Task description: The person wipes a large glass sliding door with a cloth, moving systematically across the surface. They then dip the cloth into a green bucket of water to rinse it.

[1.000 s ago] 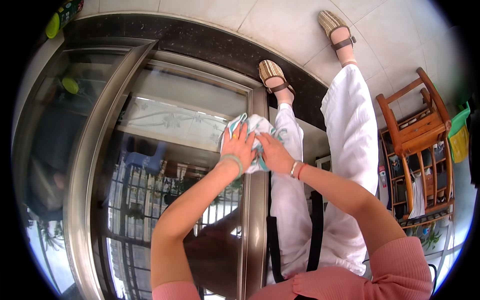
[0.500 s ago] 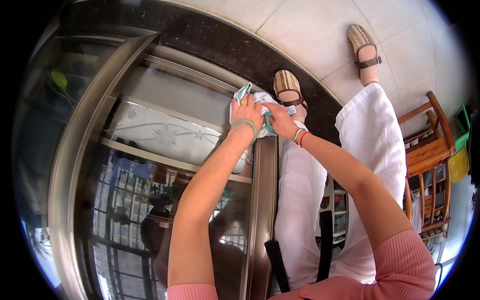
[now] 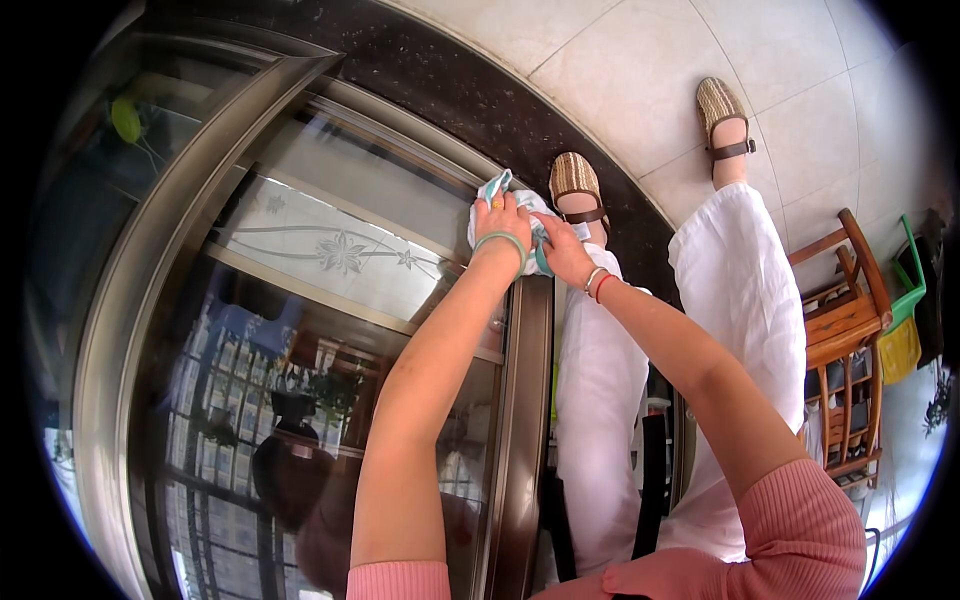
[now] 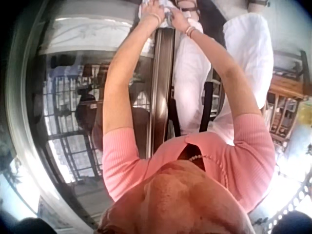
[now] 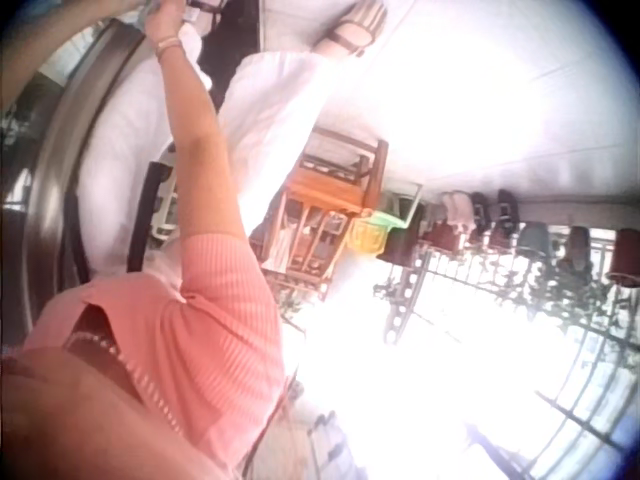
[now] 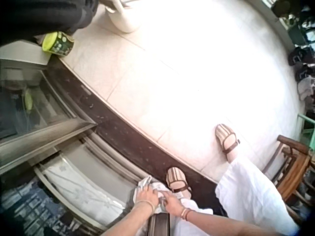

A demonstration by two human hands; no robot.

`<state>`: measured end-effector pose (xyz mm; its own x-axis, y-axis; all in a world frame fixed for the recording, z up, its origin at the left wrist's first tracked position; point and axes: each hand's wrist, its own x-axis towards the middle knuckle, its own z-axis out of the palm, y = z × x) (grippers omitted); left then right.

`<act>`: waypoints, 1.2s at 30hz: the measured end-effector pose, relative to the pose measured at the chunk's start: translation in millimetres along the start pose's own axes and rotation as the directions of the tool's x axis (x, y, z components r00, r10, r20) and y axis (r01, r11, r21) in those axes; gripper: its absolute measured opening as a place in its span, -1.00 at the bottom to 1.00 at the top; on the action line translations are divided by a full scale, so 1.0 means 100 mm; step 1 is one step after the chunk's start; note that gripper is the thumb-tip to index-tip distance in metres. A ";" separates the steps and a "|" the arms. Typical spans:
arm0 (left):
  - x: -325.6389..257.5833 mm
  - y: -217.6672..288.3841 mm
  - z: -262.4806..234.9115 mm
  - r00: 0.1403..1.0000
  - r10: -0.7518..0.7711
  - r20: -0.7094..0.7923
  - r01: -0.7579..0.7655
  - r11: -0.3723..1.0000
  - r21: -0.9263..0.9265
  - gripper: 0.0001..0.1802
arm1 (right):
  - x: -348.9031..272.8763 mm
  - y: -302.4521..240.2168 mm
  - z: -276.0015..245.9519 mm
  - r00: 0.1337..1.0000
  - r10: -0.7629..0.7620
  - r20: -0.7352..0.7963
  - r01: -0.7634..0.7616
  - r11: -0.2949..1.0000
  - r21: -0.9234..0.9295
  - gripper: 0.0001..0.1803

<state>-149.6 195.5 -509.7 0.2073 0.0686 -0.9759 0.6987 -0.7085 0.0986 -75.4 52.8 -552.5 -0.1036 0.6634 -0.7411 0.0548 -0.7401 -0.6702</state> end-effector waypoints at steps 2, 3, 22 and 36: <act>0.01 0.03 0.02 1.000 -0.006 -0.019 0.006 1.000 0.008 -0.44 | 0.00 0.04 0.00 1.000 -0.013 -0.003 0.013 1.000 0.010 -0.39; 0.02 0.05 0.08 0.999 -0.012 -0.040 0.013 1.000 0.015 -0.45 | -0.01 0.06 0.00 1.000 -0.010 0.005 0.010 1.000 0.011 -0.39; 0.14 -0.22 -0.04 0.997 -0.072 -0.015 0.073 0.984 0.164 -0.47 | 0.37 -0.19 0.12 0.992 -0.098 -0.085 0.097 0.995 -0.012 -0.37; 0.10 -2.17 -1.27 0.908 -0.164 -0.386 0.332 0.843 0.423 -0.46 | 2.52 -1.75 0.23 0.895 -0.446 -0.025 0.446 0.895 -0.006 -0.47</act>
<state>-211.8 439.5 -516.0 0.3382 0.4498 -0.8267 0.3679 -0.8717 -0.3238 -134.5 347.2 -620.7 -0.0919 0.9264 -0.3651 0.0091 -0.3658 -0.9306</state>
